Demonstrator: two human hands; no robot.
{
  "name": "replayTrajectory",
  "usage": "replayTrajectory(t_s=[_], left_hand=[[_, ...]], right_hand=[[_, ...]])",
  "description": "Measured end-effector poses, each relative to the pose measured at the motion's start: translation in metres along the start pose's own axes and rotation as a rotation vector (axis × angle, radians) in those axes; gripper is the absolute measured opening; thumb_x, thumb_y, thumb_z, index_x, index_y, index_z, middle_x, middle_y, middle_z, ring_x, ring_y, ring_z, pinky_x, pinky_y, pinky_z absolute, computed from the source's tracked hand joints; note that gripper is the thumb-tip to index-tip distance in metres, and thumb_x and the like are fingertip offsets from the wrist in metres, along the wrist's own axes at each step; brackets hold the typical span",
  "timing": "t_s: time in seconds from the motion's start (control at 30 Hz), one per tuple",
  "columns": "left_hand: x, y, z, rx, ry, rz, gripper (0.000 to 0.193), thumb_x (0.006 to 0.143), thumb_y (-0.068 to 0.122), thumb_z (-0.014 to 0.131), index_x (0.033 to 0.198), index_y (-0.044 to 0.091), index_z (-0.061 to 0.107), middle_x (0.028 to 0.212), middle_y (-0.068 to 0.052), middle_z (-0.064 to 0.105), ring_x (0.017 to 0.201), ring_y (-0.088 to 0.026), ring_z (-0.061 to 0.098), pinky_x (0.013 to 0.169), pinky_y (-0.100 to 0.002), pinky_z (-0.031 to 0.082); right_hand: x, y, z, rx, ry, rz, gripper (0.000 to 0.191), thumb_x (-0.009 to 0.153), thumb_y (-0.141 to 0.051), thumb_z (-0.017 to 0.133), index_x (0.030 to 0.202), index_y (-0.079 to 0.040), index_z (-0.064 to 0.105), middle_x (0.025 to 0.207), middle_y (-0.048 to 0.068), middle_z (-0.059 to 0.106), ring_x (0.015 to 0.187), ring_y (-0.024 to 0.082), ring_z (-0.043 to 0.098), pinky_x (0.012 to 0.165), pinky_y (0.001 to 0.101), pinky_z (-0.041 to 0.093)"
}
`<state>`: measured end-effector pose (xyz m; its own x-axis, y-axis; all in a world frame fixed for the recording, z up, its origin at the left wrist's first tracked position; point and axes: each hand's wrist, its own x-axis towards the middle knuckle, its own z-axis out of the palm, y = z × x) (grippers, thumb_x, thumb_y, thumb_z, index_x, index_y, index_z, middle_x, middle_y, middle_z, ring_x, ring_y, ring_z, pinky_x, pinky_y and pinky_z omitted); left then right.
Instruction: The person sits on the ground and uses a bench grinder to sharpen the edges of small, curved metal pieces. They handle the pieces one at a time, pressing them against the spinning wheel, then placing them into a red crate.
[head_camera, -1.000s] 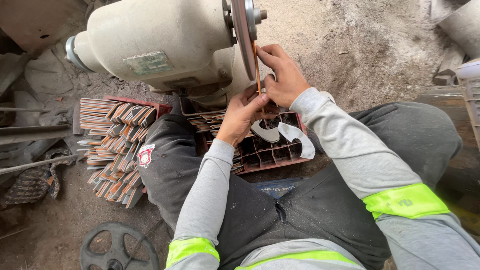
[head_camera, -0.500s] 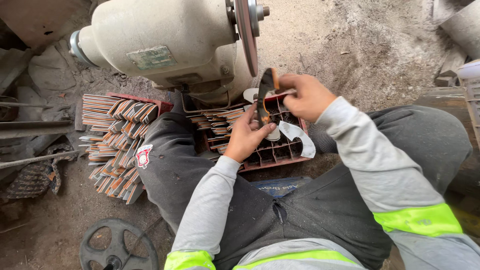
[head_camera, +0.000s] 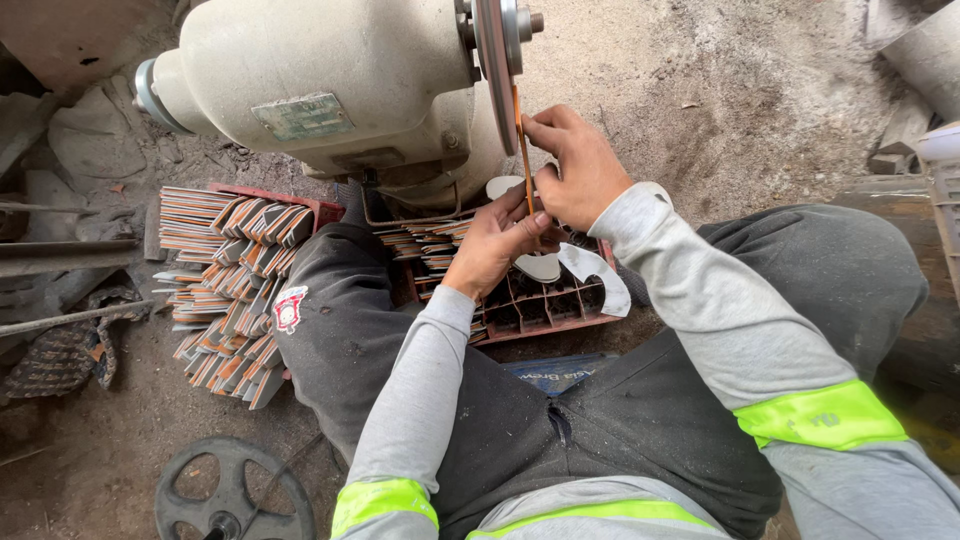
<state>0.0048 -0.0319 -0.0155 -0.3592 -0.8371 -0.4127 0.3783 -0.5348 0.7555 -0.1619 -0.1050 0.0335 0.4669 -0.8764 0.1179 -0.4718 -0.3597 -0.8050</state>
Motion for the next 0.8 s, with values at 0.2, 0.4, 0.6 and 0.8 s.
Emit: replayTrajectory(t_s=[0.2, 0.4, 0.6, 0.8], left_hand=[[-0.01, -0.018, -0.006, -0.012, -0.086, 0.025, 0.075, 0.096, 0.018, 0.073, 0.155, -0.01, 0.035, 0.132, -0.017, 0.063, 0.107, -0.026, 0.071, 0.087, -0.037, 0.061], [-0.025, -0.027, -0.003, 0.78, 0.301, 0.263, 0.081, 0.089, 0.011, 0.081, 0.152, -0.009, 0.035, 0.123, -0.015, 0.07, 0.105, -0.02, 0.074, 0.086, -0.027, 0.058], [-0.018, -0.01, 0.001, 0.234, 0.082, 0.088, 0.077, 0.091, 0.014, 0.076, 0.154, -0.008, 0.036, 0.115, -0.019, 0.067, 0.089, -0.02, 0.071, 0.069, -0.03, 0.057], [0.002, 0.005, -0.006, -0.056, 0.029, 0.079, 0.077, 0.094, 0.018, 0.075, 0.153, -0.011, 0.035, 0.134, -0.013, 0.066, 0.105, -0.013, 0.071, 0.084, -0.028, 0.06]], right_hand=[[-0.014, -0.003, -0.01, 0.006, -0.084, -0.014, 0.056, 0.082, 0.0, 0.055, 0.138, 0.005, 0.061, 0.127, 0.024, 0.063, 0.113, 0.039, 0.063, 0.097, 0.0436, 0.052], [-0.023, 0.007, -0.042, 0.359, -0.343, 0.385, 0.049, 0.086, -0.004, 0.048, 0.132, 0.0, 0.065, 0.114, 0.015, 0.077, 0.097, 0.02, 0.072, 0.09, 0.035, 0.058], [-0.017, 0.004, -0.023, 0.261, -0.153, 0.109, 0.05, 0.089, -0.003, 0.052, 0.139, 0.003, 0.059, 0.123, 0.018, 0.067, 0.114, 0.027, 0.069, 0.098, 0.0359, 0.057], [0.001, 0.002, 0.005, 0.042, 0.001, -0.008, 0.073, 0.081, -0.001, 0.055, 0.154, 0.003, 0.049, 0.137, 0.023, 0.054, 0.129, 0.037, 0.056, 0.109, 0.0432, 0.049]])
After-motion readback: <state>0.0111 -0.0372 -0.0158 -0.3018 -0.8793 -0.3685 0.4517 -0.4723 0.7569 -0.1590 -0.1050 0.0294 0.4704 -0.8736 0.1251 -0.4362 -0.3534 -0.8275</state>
